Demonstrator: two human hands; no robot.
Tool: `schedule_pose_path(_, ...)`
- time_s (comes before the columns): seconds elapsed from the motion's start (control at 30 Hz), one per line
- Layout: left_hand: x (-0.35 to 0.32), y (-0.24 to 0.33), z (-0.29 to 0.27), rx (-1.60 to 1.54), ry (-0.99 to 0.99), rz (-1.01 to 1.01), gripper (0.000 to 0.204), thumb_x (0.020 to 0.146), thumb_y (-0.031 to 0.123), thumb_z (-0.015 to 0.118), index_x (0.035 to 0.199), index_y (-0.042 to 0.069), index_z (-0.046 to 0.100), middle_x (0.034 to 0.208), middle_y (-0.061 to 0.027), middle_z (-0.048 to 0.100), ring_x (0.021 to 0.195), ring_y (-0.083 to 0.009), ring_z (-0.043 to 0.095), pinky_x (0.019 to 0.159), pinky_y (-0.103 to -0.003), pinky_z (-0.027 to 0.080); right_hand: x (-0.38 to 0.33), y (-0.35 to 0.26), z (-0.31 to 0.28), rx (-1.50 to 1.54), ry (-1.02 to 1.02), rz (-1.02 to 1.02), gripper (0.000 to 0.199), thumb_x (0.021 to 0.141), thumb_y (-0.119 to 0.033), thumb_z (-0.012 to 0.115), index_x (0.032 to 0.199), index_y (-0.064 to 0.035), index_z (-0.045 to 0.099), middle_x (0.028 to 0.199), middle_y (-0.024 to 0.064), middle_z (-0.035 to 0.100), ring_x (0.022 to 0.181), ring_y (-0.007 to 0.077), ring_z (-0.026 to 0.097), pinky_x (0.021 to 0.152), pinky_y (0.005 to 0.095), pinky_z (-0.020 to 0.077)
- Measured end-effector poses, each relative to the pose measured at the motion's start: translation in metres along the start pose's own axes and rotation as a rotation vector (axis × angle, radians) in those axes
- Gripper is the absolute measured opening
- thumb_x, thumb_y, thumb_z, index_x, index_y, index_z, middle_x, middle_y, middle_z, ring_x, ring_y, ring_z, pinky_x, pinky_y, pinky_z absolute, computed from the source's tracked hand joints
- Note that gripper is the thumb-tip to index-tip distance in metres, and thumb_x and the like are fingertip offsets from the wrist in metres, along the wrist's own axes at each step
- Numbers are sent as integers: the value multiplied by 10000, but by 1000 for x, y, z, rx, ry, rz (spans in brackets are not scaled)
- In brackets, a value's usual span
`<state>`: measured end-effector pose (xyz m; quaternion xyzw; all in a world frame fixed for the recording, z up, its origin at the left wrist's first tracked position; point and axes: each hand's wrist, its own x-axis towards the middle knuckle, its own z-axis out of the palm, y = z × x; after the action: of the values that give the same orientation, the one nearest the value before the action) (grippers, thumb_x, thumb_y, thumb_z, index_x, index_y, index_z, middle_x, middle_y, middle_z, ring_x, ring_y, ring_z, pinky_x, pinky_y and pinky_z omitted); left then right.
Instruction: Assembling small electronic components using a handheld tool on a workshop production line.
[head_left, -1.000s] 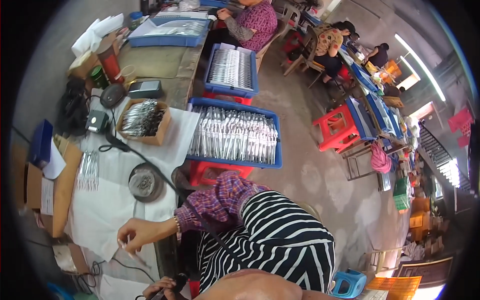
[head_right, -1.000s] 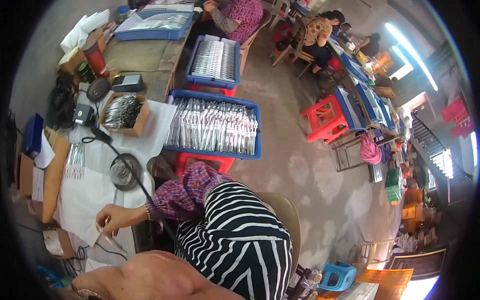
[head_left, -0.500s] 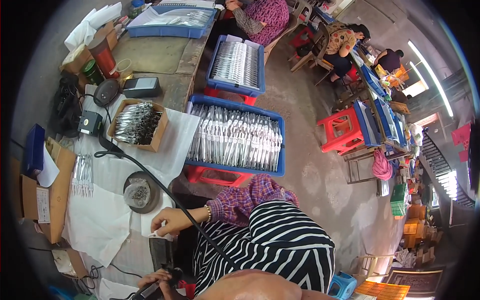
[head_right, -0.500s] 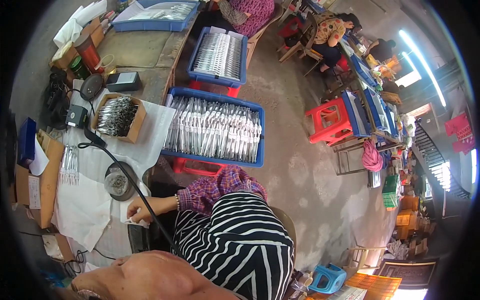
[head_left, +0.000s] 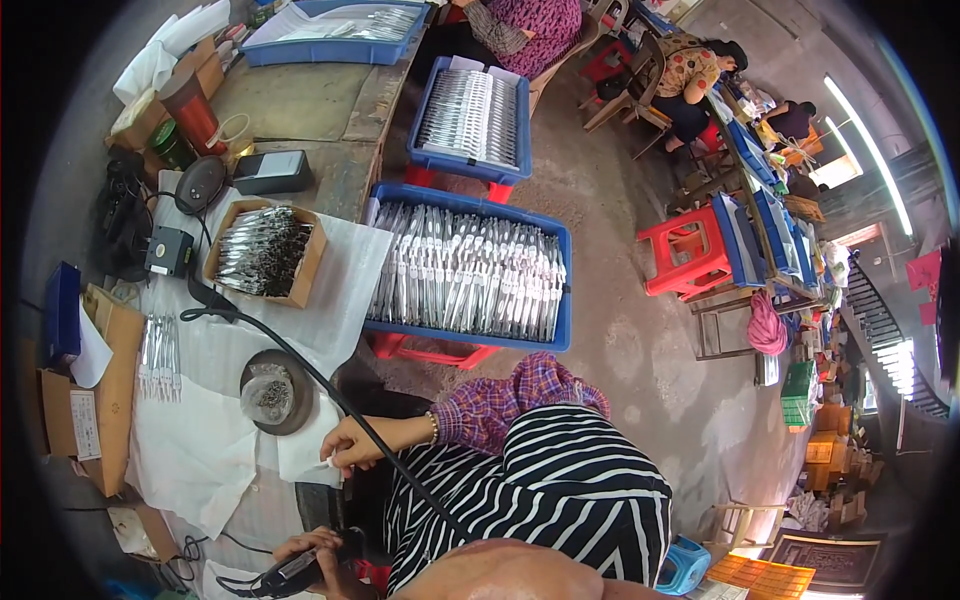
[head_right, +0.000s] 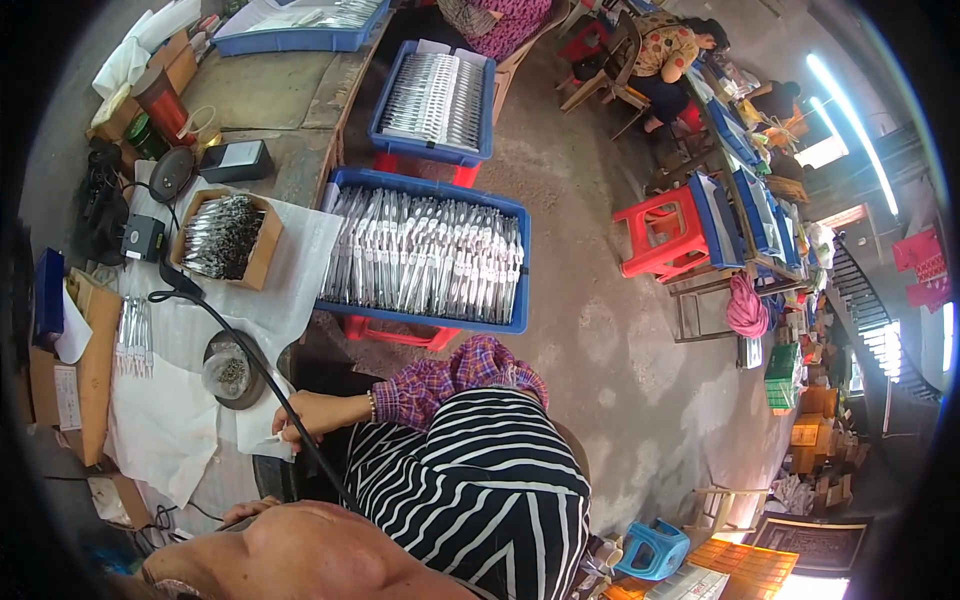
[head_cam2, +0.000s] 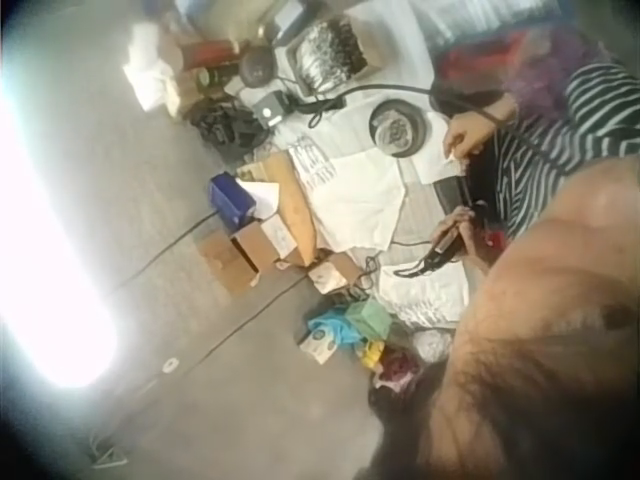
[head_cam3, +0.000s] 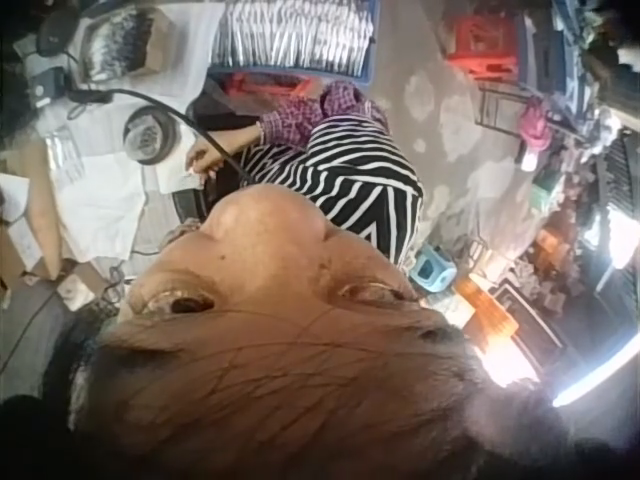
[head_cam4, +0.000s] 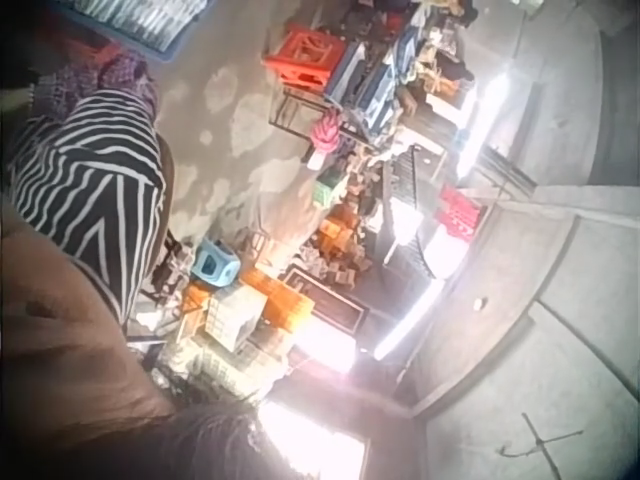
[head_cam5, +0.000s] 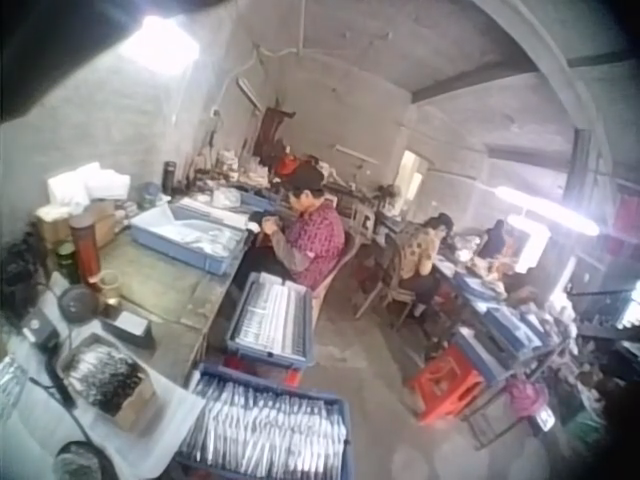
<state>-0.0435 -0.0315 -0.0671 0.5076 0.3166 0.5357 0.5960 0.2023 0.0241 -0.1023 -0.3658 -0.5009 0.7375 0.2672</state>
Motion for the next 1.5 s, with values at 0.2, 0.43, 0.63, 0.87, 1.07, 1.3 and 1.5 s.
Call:
schedule_pose_path(0.2,0,-6,-5,-67,-30,-42,188,812,98,616,926,20,487,822,-171,597,721,-281,583,713,-428,466,0,6,3,13,-4,-58,289,874,-195,544,1074,7,600,704,34,649,490,63,520,446,198,419)
schedule_pose_path(0.43,-2,-7,-8,-146,-60,-90,160,813,118,606,867,-5,520,832,-179,602,734,-295,586,722,-425,457,-1,4,4,61,13,-1,268,878,-235,560,994,-5,635,681,18,636,480,57,499,432,193,391)
schedule_pose_path(0.63,-2,-11,-9,-225,-92,-142,170,813,135,598,817,-27,548,841,-186,607,745,-307,588,729,-422,450,-2,10,2,71,14,26,277,869,-255,566,988,-16,638,673,13,631,476,56,493,427,193,382)
schedule_pose_path(0.87,4,8,7,-222,-79,-126,132,846,92,564,836,-39,578,864,-186,629,747,-328,603,737,-446,445,1,14,5,55,11,31,281,863,-251,570,998,-14,639,670,19,633,482,60,506,433,197,394)
schedule_pose_path(1.07,6,12,18,-149,4,-134,101,836,66,607,808,-13,550,782,-170,625,722,-291,603,736,-438,443,-1,11,3,46,23,45,270,865,-241,571,997,-17,643,670,20,633,484,60,514,432,198,397)
schedule_pose_path(1.3,4,7,21,-116,14,-80,159,839,33,605,937,29,479,795,-169,617,716,-287,603,729,-456,441,-1,14,4,73,33,54,274,865,-236,573,1015,-16,640,672,21,633,481,60,514,430,197,400)
schedule_pose_path(1.5,9,-7,-22,-145,-254,-149,132,858,28,578,938,32,473,812,-173,615,706,-285,601,719,-454,450,-2,13,4,72,42,47,290,857,-236,581,1038,-16,635,678,30,640,482,64,522,429,197,407)
